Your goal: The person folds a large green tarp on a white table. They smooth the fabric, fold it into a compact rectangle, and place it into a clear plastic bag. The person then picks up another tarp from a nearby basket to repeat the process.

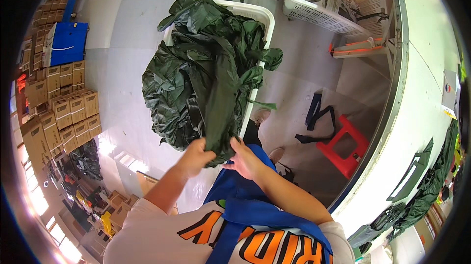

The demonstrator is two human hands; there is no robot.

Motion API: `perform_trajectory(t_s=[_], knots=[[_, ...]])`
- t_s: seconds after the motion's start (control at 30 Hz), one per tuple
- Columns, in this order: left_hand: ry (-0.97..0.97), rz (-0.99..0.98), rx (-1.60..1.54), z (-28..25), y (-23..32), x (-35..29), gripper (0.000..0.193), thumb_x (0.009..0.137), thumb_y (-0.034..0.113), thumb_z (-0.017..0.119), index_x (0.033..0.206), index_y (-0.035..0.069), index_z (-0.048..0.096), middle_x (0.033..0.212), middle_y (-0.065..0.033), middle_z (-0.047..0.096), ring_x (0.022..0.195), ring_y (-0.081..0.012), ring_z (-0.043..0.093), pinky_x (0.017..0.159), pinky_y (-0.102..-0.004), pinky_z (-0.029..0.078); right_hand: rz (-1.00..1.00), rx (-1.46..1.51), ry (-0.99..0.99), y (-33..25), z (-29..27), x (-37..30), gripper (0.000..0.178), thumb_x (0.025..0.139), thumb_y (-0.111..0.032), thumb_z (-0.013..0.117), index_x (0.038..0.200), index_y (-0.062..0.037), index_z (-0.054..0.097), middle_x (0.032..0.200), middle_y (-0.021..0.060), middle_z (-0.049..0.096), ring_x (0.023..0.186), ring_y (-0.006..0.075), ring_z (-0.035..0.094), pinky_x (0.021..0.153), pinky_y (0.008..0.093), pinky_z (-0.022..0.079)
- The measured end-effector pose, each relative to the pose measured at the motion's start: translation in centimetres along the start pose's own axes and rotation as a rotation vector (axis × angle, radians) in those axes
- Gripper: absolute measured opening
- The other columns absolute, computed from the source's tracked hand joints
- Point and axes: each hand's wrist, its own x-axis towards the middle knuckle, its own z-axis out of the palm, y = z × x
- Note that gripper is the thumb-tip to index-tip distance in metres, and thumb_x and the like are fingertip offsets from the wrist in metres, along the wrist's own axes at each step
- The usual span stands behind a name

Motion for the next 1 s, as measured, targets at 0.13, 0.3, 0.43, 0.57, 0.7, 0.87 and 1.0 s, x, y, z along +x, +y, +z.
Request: perform_trajectory(t_s=[0.13,0.3,0.43,0.57,0.7,0.87,1.0], knots=[[0.094,0.020,0.002,2.2,-2.3,0.7,0.027,0.081,-0.001,0.057,0.109,-0.001,0.059,0.094,-0.0030,0.063,0.087,-0.0124,0.061,0.080,-0.0281,0.049,-0.129,0.114,0.109,-1.6,0.0,2.6,0.075,0.078,-0.011,0.077,0.136,-0.0008,0.030,0.121,0.0153,0.054,0.108,0.0271,0.058,0.088,0.0389,0.051],[0.384,0.059,0.345,-2.6,-4.2,1.4,0.025,0.077,0.019,0.076,0.075,0.009,0.053,0.064,0.0010,0.050,0.059,-0.0084,0.046,0.051,-0.0269,0.038,-0.114,0.198,0.423,-7.2,-5.0,1.0,0.027,0.079,-0.008,0.063,0.104,-0.0008,0.057,0.094,0.0153,0.064,0.084,0.0298,0.065,0.078,0.0459,0.054],[0.787,0.198,0.752,-10.7,-8.9,1.4,0.018,0.074,0.008,0.069,0.087,0.008,0.057,0.066,-0.0066,0.056,0.057,-0.0159,0.054,0.054,-0.0304,0.043,-0.286,-0.124,0.334,-8.4,-6.4,-4.9,0.024,0.083,-0.004,0.052,0.107,-0.0058,0.054,0.093,0.0122,0.062,0.079,0.0276,0.064,0.073,0.0432,0.056],[1.069,0.658,1.104,-8.0,-10.8,2.1,0.045,0.079,0.023,0.071,0.116,0.006,0.052,0.101,-0.0140,0.057,0.099,-0.0254,0.054,0.079,-0.0432,0.046,-0.376,-0.380,0.166,-7.1,0.3,-15.6,0.025,0.080,0.001,0.057,0.105,-0.0037,0.057,0.089,0.0021,0.058,0.083,0.0129,0.056,0.074,0.0238,0.043],[0.258,-0.162,-0.889,3.1,-7.7,3.7,0.076,0.080,0.070,0.053,0.128,0.011,0.050,0.123,-0.0141,0.054,0.115,-0.0310,0.048,0.103,-0.0491,0.035,-0.665,-0.627,0.385,-6.6,-1.3,-31.6,0.031,0.078,-0.007,0.058,0.108,-0.0023,0.057,0.091,0.0068,0.060,0.084,0.0168,0.060,0.072,0.0274,0.048],[-0.292,0.070,-0.941,16.2,-2.2,9.3,0.092,0.084,0.073,0.044,0.145,0.005,0.032,0.146,-0.0142,0.038,0.133,-0.0294,0.038,0.107,-0.0415,0.036,-0.954,-0.484,0.950,2.7,-7.4,-46.9,0.031,0.080,-0.014,0.057,0.108,-0.0013,0.057,0.089,0.0083,0.060,0.081,0.0180,0.059,0.069,0.0279,0.048],[-0.540,0.615,-0.868,23.7,8.3,15.0,0.060,0.093,0.047,0.044,0.135,0.003,0.044,0.132,-0.0125,0.051,0.119,-0.0274,0.050,0.104,-0.0394,0.040,-1.108,-0.197,1.277,12.8,-13.9,-53.7,0.032,0.083,-0.019,0.056,0.108,-0.0004,0.057,0.088,0.0095,0.059,0.079,0.0190,0.058,0.066,0.0282,0.047]])
